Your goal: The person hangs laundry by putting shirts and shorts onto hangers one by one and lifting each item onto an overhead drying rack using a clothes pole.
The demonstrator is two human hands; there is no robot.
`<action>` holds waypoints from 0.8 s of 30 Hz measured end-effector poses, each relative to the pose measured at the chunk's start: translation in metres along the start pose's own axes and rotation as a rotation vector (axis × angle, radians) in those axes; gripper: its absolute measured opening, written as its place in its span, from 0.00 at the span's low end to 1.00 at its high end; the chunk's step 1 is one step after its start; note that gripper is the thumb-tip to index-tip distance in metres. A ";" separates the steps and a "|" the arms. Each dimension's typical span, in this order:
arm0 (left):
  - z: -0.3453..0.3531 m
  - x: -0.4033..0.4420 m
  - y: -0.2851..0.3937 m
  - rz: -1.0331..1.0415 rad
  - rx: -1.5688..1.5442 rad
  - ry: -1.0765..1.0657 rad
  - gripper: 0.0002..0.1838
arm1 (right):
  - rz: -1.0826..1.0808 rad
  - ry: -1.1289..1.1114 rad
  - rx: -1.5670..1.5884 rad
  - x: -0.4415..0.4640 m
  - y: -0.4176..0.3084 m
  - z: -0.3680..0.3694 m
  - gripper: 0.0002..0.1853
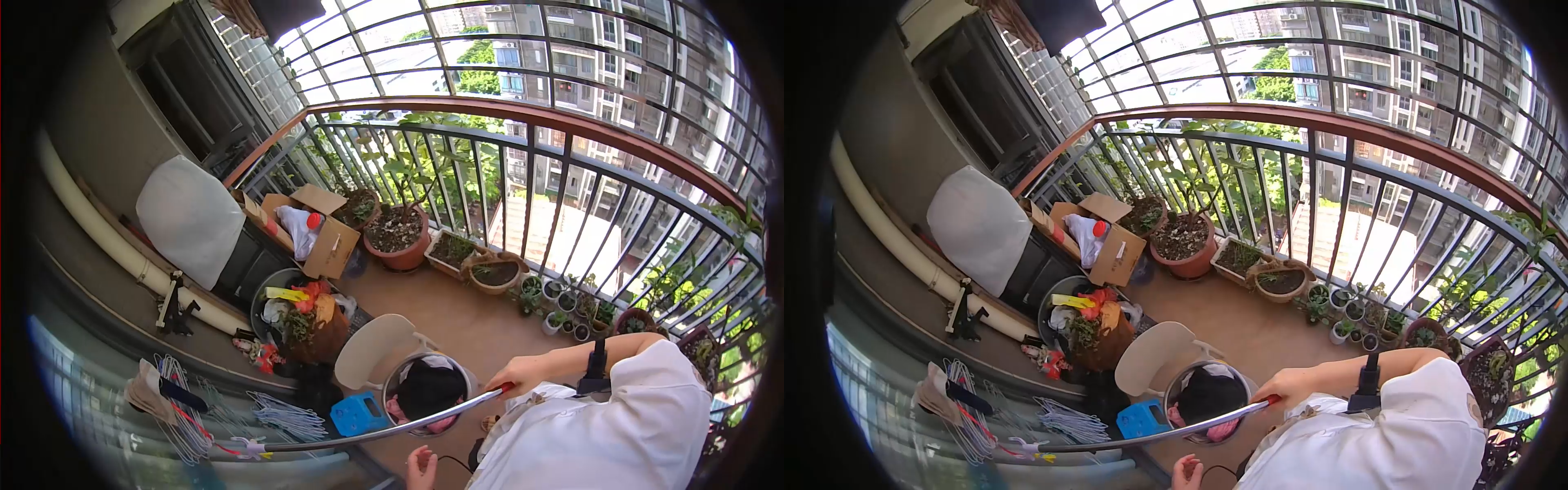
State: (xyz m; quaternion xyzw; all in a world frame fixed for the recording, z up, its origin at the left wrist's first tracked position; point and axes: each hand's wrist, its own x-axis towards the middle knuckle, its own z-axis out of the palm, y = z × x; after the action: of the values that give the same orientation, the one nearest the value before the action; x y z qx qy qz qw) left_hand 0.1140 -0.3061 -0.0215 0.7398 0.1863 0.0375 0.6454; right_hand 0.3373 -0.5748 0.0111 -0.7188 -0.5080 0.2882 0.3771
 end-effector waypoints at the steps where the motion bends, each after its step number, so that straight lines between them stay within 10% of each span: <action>1: 0.005 -0.001 0.004 0.011 0.002 -0.020 0.16 | 0.021 -0.022 -0.026 -0.007 0.002 0.002 0.19; 24: 0.105 -0.075 0.039 -0.034 0.240 -0.405 0.15 | 0.142 -0.147 0.232 -0.123 0.027 0.101 0.21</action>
State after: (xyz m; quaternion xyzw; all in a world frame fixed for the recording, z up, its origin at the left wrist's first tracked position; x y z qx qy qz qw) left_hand 0.0846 -0.4325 0.0133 0.8004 0.0687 -0.1453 0.5775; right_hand 0.2310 -0.6711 -0.0629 -0.6815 -0.4454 0.4226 0.3982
